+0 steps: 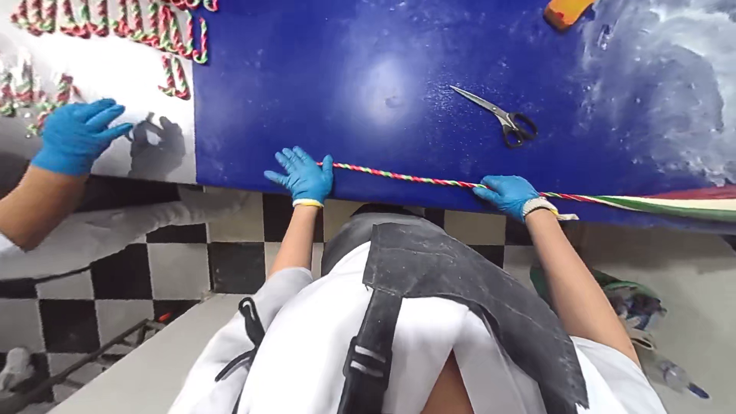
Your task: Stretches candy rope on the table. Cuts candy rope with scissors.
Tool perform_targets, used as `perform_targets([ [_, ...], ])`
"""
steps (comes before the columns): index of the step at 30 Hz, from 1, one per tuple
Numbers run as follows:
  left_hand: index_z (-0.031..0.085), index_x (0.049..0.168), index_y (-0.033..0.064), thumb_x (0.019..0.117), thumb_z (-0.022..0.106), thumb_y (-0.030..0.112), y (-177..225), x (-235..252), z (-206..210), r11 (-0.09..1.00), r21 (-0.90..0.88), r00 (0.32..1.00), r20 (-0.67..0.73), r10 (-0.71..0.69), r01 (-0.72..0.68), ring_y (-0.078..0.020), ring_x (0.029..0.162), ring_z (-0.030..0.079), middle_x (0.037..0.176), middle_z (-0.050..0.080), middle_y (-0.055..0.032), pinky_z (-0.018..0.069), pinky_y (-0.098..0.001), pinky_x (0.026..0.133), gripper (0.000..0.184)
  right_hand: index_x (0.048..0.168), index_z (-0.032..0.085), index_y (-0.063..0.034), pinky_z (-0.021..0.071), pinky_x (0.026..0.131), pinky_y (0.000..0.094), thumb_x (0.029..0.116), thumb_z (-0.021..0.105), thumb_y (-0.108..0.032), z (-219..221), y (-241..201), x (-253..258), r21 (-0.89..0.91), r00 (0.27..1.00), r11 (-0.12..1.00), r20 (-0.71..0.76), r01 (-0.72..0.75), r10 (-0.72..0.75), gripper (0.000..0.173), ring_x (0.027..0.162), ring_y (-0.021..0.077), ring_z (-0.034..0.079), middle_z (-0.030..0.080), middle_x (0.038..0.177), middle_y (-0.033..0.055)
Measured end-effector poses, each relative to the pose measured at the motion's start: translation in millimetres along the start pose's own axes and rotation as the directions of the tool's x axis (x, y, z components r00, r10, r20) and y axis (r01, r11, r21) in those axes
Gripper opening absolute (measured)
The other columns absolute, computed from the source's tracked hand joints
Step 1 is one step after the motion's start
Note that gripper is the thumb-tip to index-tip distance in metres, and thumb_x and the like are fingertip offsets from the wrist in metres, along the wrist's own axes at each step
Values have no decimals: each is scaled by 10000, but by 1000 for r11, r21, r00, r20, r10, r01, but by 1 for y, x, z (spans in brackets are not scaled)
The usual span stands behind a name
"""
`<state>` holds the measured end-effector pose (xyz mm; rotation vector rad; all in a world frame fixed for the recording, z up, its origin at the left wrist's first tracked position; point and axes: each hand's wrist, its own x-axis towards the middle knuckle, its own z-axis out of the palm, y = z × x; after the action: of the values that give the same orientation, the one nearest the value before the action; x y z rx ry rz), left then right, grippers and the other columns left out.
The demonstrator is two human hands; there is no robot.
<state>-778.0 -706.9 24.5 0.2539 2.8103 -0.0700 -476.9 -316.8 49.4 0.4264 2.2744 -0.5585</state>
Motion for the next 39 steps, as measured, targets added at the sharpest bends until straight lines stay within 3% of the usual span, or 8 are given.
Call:
perform_targets([
  [6, 269, 1613, 32, 944, 356, 755, 44, 100, -4, 985, -137, 972, -222, 71, -103, -476, 1563, 138, 1665, 241, -274, 17, -755, 1197, 989, 1132, 670, -81, 481, 876, 678, 1066, 369, -586, -4, -4, 2, 6, 998, 999, 36, -45, 45, 592, 1035, 434, 674, 705, 1038, 223],
  [9, 245, 1631, 70, 931, 336, 777, 71, 136, -22, 993, -76, 986, -144, 81, -92, -459, 1567, 144, 1683, 229, -234, 25, -769, 1188, 999, 1144, 674, -80, 477, 864, 706, 1065, 375, -587, -4, -7, 3, 25, 998, 998, 33, -52, 51, 593, 1038, 453, 673, 704, 1041, 238],
  [16, 237, 1633, 70, 966, 299, 735, -23, 15, 8, 990, -73, 989, -75, -126, 120, -426, 1586, 83, 1704, 204, -186, -13, -829, 1136, 944, 1118, 696, -97, 489, 836, 710, 1009, 459, -657, -3, -10, -1, -11, 998, 998, -14, -68, 67, 617, 999, 448, 685, 719, 1017, 221],
  [22, 215, 1627, 19, 969, 267, 734, -65, 34, 22, 981, -90, 967, -176, -186, 173, -436, 1582, 103, 1688, 211, -238, -28, -787, 1167, 972, 1572, 416, -135, 324, 1129, 707, 1025, 380, -613, -14, 6, 18, 118, 753, 943, -575, -310, 320, 727, 1450, 460, 423, 461, 1566, 230],
  [27, 214, 1650, 142, 937, 261, 786, -29, 139, -1, 983, -133, 965, -212, -153, 126, -455, 1575, 102, 1703, 161, -226, 32, -719, 1217, 962, 1421, 576, -112, 439, 968, 757, 1026, 475, -304, -59, 11, 53, 94, 739, 855, -459, -510, 492, 450, 1279, 495, 578, 608, 1386, 265],
  [31, 246, 1649, 193, 1000, 218, 717, -31, 158, -26, 980, -200, 999, -45, -28, 19, -438, 1583, 78, 1715, 154, -188, 36, -745, 1203, 834, 1266, 663, -89, 435, 883, 800, 965, 651, -416, -82, 7, 63, -77, 805, 823, -276, -562, 524, 445, 1169, 554, 613, 670, 1217, 315],
  [35, 630, 1399, 166, 1067, 330, 554, -72, 128, -44, 856, -407, 944, -57, 325, -319, -268, 1400, 510, 1443, 609, -90, 369, -563, 1167, 593, 1110, 695, 37, 448, 871, 775, 937, 715, -403, -91, 31, 73, 81, 875, 884, -127, -461, 467, 473, 1059, 540, 632, 668, 1092, 353],
  [39, 683, 1330, 164, 1006, 542, 516, -87, 95, -38, 747, -327, 788, 10, 615, -579, -295, 1433, 475, 1467, 589, -112, 341, -536, 1197, 499, 1264, 645, -75, 540, 629, 421, 984, 574, -297, -59, -39, 40, 604, 961, 784, -102, -144, 255, 364, 748, 190, 633, 707, 1017, 99],
])
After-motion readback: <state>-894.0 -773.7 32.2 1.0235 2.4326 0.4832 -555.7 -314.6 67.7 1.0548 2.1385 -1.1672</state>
